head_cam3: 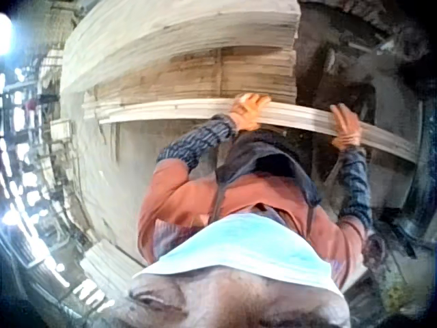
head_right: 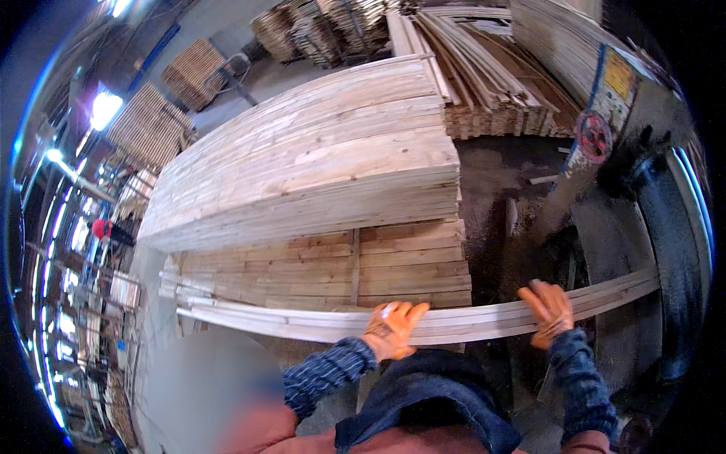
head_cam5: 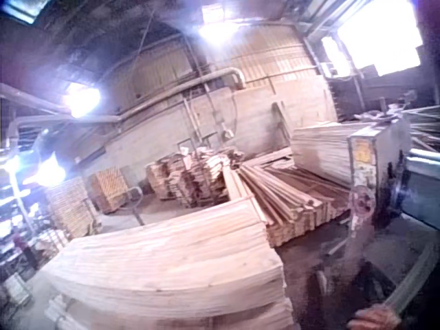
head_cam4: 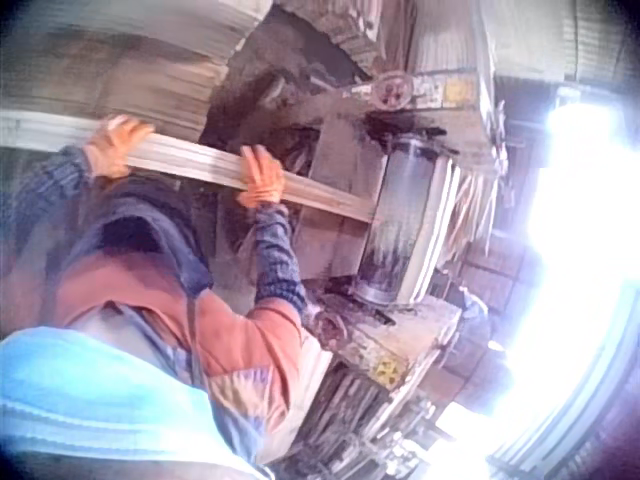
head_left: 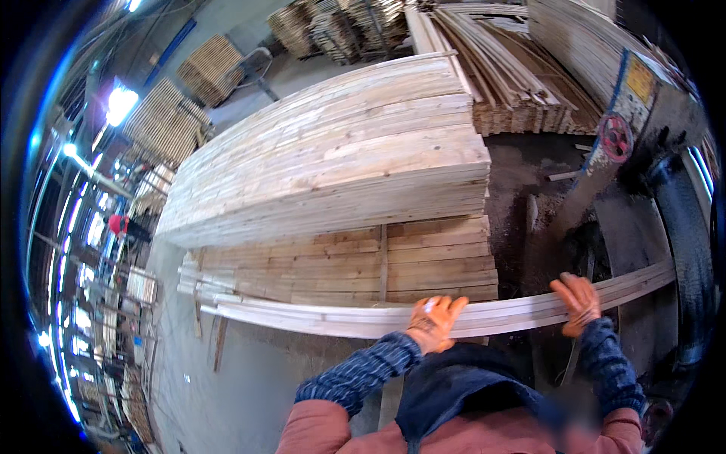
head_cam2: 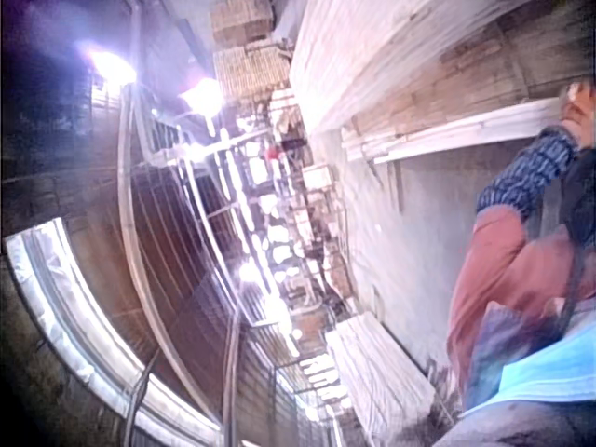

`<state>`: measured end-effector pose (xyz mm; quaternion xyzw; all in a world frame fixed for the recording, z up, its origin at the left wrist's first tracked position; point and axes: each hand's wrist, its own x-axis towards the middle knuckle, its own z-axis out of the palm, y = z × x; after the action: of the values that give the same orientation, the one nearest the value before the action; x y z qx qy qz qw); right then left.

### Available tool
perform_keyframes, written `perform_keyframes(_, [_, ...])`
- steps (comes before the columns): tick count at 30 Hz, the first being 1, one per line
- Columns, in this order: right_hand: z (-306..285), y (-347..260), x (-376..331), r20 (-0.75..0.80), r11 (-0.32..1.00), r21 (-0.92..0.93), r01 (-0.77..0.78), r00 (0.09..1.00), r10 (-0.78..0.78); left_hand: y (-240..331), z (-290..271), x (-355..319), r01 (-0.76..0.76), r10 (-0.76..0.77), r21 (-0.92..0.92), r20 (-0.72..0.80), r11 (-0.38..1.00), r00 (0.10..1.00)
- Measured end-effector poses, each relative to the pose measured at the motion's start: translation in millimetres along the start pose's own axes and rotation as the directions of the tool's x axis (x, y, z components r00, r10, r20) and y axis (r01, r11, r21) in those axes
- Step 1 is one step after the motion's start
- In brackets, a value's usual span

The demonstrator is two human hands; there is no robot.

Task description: The person picks up wooden planks from a stack, turns them over, and feeds them into an industrial wood processing machine one at a time.

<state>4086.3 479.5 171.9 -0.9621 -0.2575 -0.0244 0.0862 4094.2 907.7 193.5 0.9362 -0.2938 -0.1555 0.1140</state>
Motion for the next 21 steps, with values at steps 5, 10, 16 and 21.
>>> perform_keyframes(5, [1.7, -108.1, 83.2, 0.246, 0.997, 0.022, 0.079, 0.966, -0.082, 35.6, 8.1, 43.1, -0.061, 0.041, -0.097, -0.19, 0.993, 0.981])
perform_keyframes(10, [-15.5, -68.3, 70.7, 0.368, 0.993, -0.048, -0.11, 0.922, 0.12, 3.6, 4.0, 5.2, -0.053, 0.036, -0.041, -0.339, 0.998, 0.94])
perform_keyframes(16, [-13.1, -2.7, 23.3, 0.247, 0.966, -0.09, -0.244, 0.934, 0.259, -115.8, -5.6, -102.5, 0.197, -0.136, 0.161, -0.327, 0.967, 0.935])
perform_keyframes(21, [3.3, 5.9, 14.1, 0.044, 0.962, -0.073, -0.264, 0.963, 0.268, -135.1, -21.0, -107.1, 0.248, -0.226, 0.067, -0.238, 0.967, 0.945])
